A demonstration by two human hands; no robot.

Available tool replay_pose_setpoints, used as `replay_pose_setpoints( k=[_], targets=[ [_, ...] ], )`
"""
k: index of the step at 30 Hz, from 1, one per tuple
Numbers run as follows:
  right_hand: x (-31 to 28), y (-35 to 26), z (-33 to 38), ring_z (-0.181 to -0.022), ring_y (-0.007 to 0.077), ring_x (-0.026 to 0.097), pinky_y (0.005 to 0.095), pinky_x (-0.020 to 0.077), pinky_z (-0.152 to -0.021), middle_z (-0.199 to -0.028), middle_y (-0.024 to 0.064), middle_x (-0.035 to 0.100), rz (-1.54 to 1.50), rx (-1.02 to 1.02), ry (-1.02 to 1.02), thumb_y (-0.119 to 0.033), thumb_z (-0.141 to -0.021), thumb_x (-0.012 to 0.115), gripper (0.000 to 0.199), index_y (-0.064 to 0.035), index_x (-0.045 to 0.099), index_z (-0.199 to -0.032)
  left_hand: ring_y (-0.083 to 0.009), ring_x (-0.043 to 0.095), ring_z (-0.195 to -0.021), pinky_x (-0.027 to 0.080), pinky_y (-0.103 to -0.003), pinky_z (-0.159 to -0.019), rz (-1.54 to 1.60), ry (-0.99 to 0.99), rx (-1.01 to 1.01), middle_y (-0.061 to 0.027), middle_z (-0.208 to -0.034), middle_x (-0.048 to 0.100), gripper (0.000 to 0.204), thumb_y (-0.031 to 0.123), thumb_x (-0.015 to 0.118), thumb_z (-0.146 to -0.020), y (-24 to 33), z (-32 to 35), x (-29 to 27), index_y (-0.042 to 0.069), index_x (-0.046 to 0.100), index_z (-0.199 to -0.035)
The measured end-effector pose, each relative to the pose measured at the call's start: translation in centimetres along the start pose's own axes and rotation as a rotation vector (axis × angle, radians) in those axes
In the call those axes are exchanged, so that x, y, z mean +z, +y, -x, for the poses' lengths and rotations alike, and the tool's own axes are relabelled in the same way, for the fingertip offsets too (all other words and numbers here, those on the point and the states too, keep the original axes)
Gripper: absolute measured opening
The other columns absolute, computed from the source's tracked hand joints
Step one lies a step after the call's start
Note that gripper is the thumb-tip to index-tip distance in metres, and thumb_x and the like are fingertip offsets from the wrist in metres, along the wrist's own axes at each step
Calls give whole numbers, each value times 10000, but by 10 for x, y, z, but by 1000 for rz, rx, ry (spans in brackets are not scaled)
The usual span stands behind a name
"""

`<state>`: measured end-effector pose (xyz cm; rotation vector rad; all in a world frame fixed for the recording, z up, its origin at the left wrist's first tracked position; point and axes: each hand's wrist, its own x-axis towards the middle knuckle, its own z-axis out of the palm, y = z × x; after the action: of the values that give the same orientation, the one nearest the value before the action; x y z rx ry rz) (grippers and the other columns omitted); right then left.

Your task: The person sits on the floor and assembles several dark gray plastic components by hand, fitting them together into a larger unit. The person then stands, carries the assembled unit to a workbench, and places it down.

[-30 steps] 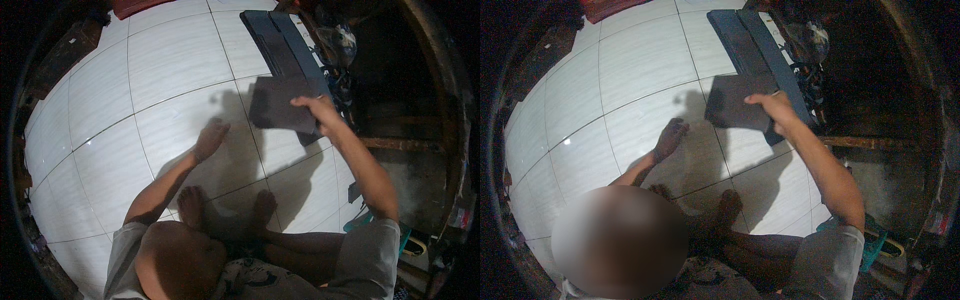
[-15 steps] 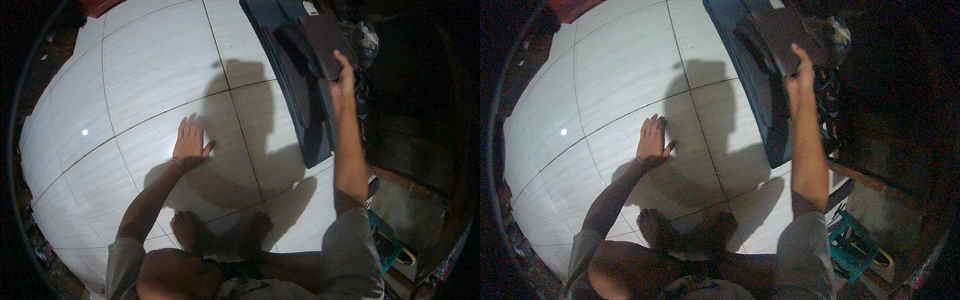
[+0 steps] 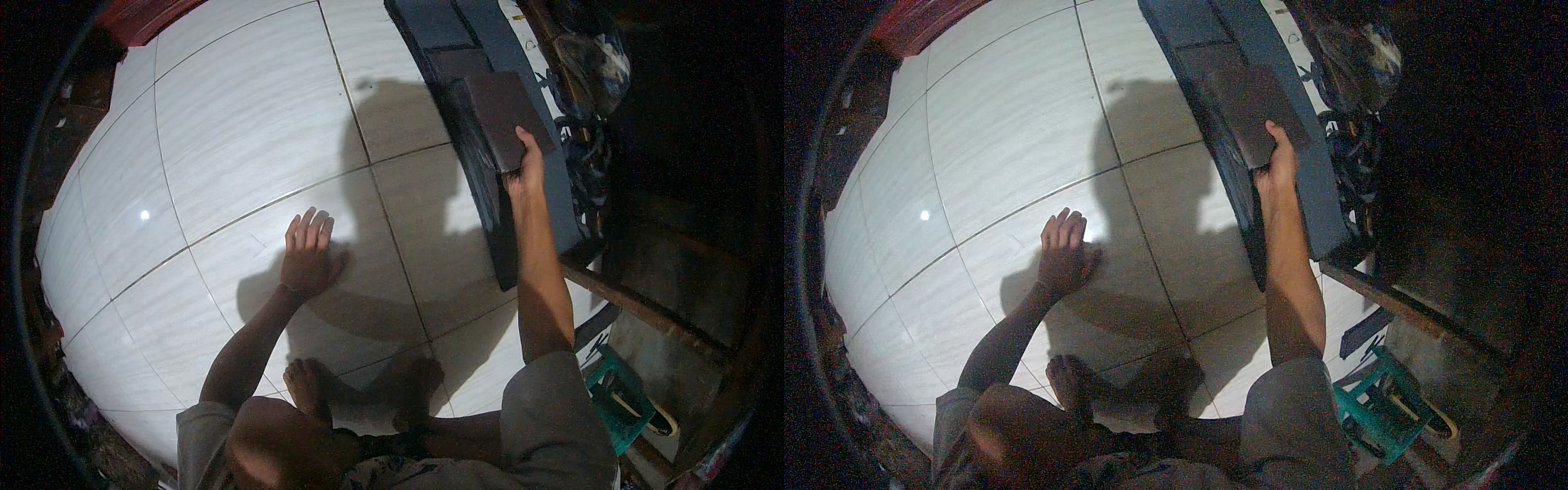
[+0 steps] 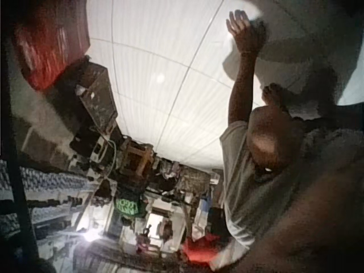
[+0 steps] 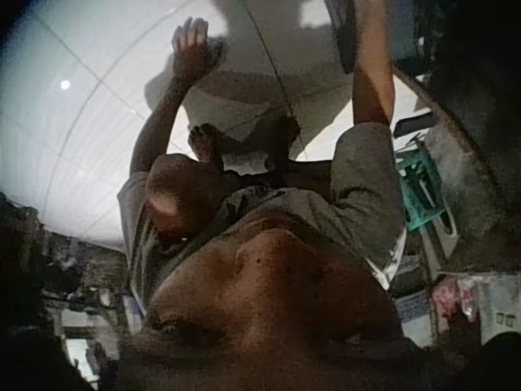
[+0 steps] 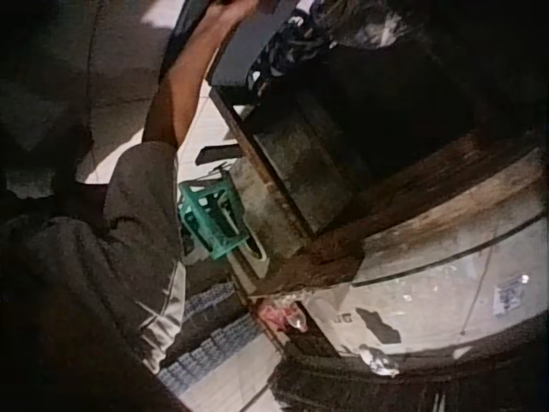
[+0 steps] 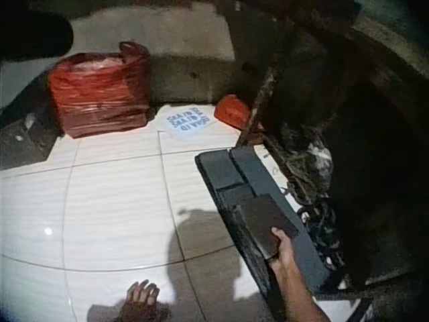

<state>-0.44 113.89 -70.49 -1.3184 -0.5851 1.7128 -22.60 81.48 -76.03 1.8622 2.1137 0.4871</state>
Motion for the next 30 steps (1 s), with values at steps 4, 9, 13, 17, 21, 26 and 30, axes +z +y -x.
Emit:
replay_pose_setpoints(
  k=[4, 9, 13, 17, 21, 26, 30],
  targets=[
    [3, 7, 5, -941, 269, 586, 369, 512, -807, -1075, 141, 574, -98, -43, 1, -146, -760, 662, 421, 5, 490, -1113, -333, 325, -1260, 236, -511, -1046, -23, -21, -32, -174, -1242, 420, 634, 343, 650, -741, 0, 1, -3, -19, 429, -1212],
    [1, -2, 8, -943, 257, 589, 380, 522, -789, -1066, 131, 586, -79, -46, 30, -179, -753, 678, 405, -13, 516, -1085, -308, 331, -1264, 228, -485, -1060, -25, -10, -47, -168, -1232, 441, 625, 380, 650, -748, 1, 1, -6, -16, 465, -1195],
    [-1, -14, 7, -955, 249, 583, 370, 513, -804, -1060, 123, 589, -74, -28, -18, -172, -764, 665, 388, -14, 518, -1086, -309, 342, -1259, 227, -480, -1064, -35, -10, -41, -172, -1224, 454, 614, 382, 649, -749, 2, 0, -5, -16, 479, -1185],
    [-4, -6, 11, -964, 257, 575, 380, 494, -829, -1081, 119, 578, 3, -36, 42, -152, -774, 652, 367, -9, 517, -1083, -309, 338, -1263, 226, -484, -1066, -61, -43, -57, -172, -1238, 447, 619, 375, 652, -745, 2, -1, -4, -18, 476, -1190],
    [-9, 4, 13, -952, 266, 570, 382, 482, -815, -1089, 119, 568, 47, -44, 83, -135, -726, 689, 460, 7, 508, -1124, -315, 335, -1265, 221, -497, -1067, -26, -28, -58, -172, -1253, 437, 633, 366, 655, -744, 2, 0, -5, -25, 464, -1203],
    [-8, -1, 13, -905, 254, 583, 372, 503, -786, -1078, 110, 561, 122, -19, 92, -150, -760, 671, 430, -25, 493, -1130, -325, 334, -1265, 219, -506, -1065, -19, -43, -59, -173, -1258, 434, 639, 354, 658, -744, 2, 0, -5, -30, 452, -1212],
    [-4, -10, 17, -906, 249, 583, 357, 509, -757, -1091, 110, 556, 165, 53, 76, -190, -753, 695, 509, -39, 467, -1182, -328, 337, -1263, 225, -504, -1063, -14, -14, -40, -175, -1257, 434, 639, 350, 661, -740, 4, 0, -7, -31, 455, -1210]
  ],
)
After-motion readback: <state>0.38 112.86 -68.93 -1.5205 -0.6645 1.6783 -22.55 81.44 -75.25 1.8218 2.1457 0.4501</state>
